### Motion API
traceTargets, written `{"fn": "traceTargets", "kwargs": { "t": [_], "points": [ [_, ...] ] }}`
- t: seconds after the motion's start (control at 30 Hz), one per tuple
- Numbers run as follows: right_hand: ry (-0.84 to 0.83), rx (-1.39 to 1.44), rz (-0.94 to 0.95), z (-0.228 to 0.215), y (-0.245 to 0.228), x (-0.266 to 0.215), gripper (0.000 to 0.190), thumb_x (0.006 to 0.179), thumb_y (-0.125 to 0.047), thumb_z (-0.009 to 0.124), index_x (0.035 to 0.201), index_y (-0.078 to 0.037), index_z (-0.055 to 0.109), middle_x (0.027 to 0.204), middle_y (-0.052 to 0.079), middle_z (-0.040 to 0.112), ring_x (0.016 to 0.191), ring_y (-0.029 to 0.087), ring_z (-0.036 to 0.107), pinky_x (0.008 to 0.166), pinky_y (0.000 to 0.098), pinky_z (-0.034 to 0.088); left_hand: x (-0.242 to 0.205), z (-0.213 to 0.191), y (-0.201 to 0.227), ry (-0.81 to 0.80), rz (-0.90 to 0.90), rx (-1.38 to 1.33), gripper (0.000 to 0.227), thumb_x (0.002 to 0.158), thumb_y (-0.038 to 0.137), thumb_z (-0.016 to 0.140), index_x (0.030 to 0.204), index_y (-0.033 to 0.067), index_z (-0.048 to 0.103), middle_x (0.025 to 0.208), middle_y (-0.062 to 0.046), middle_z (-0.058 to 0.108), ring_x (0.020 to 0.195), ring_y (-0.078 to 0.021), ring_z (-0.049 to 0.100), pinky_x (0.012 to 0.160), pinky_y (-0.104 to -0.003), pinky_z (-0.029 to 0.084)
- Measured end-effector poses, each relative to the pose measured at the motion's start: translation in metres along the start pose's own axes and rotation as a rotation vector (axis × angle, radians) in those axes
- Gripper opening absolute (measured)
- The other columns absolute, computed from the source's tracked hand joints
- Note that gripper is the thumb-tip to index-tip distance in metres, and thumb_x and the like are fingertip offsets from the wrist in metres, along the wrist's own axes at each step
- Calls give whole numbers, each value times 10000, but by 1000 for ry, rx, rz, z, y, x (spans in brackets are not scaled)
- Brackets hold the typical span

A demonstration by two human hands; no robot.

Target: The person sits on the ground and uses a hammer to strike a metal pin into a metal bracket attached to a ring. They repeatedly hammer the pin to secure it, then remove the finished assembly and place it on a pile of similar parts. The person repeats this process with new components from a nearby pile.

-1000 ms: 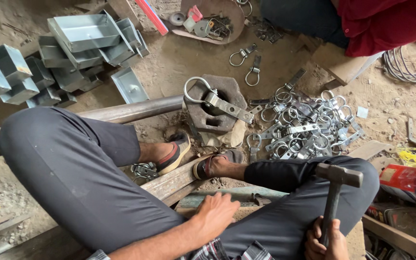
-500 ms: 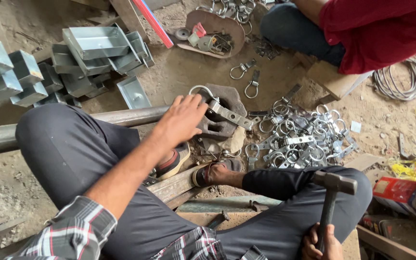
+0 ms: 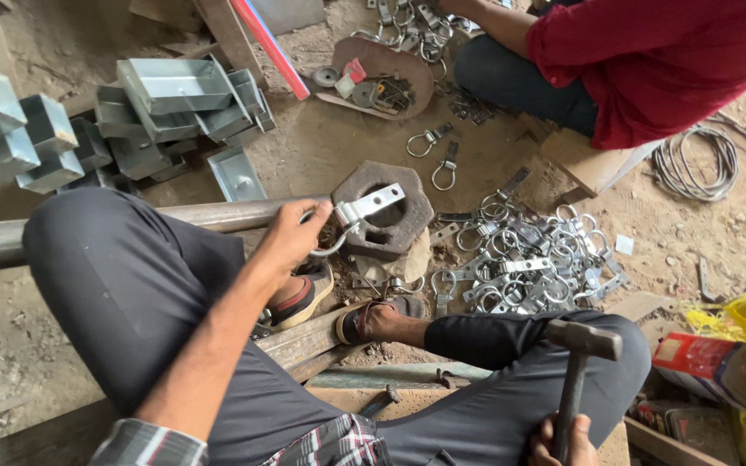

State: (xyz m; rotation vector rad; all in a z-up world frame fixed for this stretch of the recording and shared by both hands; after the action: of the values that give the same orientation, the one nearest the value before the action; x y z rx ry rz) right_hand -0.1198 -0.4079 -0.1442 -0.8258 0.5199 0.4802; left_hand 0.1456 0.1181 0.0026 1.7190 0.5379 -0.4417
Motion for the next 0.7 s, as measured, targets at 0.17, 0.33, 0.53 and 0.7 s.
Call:
{"fn": "traceTargets", "kwargs": {
  "t": [0.17, 0.33, 0.53, 0.7],
  "points": [
    [534, -590, -143, 112, -19, -11, 433, 1061, -456, 434, 1086, -41, 557, 481, 59, 285, 355, 145, 241, 350, 288, 193, 18, 8, -40, 140, -11, -246, 302, 950, 345, 717, 1000, 55, 646, 866, -74, 687, 711, -153, 596, 600, -323, 490],
    [329, -1138, -578, 275, -82, -9, 349, 1079, -332, 458, 1015, 0, 541, 674, 126, 517, 478, 144, 429, 408, 259, 342, 45, 24, -65, 43, -165, -442, 267, 924, 345, 744, 986, 109, 633, 887, -47, 719, 749, -136, 618, 625, -290, 490],
    [191, -1158, -786, 360, -134, 2, 439, 1048, -472, 422, 879, -78, 515, 574, -3, 536, 410, 65, 473, 340, 244, 386, 51, 29, -72, 88, -106, -452, 307, 878, 361, 779, 976, 97, 657, 852, -31, 712, 708, -138, 610, 608, -329, 521],
    [24, -381, -786, 372, -137, 35, 376, 1124, -425, 428, 1010, -69, 476, 772, 16, 534, 564, 70, 441, 481, 246, 359, 48, 29, -75, 123, -94, -408, 324, 879, 370, 794, 957, 87, 657, 851, -24, 708, 722, -114, 612, 643, -305, 517]
  ]
}}
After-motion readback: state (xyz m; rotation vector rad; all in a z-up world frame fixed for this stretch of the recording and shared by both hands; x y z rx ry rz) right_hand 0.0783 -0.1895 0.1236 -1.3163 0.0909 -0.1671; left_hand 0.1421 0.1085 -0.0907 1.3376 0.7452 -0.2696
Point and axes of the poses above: each hand's wrist, its own x-axis towards the middle knuckle, its own z-axis out of the palm, y = z × x, the point moved 3 cm from there along x, towards the middle knuckle
